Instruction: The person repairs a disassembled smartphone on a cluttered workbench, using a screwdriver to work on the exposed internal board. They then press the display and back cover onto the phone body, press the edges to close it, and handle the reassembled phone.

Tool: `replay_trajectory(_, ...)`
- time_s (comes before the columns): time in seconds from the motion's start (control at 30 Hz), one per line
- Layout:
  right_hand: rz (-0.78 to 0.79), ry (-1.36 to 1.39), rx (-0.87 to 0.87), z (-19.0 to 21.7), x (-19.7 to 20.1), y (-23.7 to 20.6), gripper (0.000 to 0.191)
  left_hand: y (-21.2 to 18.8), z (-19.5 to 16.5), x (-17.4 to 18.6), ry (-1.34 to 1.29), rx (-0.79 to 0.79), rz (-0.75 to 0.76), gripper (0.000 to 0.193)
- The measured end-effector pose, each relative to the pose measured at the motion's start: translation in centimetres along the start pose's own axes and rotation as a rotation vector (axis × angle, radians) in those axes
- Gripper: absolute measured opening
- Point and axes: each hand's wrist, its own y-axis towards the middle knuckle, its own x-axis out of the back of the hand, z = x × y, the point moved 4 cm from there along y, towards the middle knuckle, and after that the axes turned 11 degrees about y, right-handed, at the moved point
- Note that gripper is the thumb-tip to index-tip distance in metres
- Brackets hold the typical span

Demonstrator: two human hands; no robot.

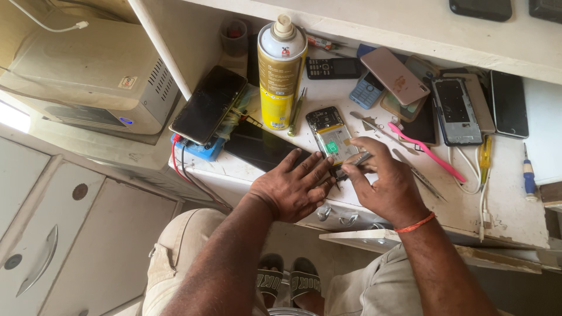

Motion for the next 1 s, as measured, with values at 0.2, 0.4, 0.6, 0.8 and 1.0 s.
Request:
replay_trajectory(0.2,-0.004,-0.178,0.016,0.6,0.0,0.4,0.040,0.0,0.1,0.1,-0.007,-0.006,0.000,0.045)
replay_trajectory(0.4,0.016,-0.158,-0.052,0.7,-0.1,0.2,0.036,0.0,0.0,0.2,0.012,-0.008,-0.007,0.046)
replay_trajectory(0.6,0.061,-0.013,0.119,2.3,0.3,0.3,0.024,0.0,0.2,0.3,-0.007,-0.004,-0.033,0.045)
replay_trajectory(0.8,0.054,-0.250,-0.039,2.2,0.8,0.9,0.026,0.0,0.1,0.2,0.001,0.006,-0.028,0.044)
replay_trajectory(1.0,0.009,-0.208,-0.124,1.6,0.8,1.0,0.031,-0.1,0.1,0.1,0.003,-0.018,-0.015,0.047)
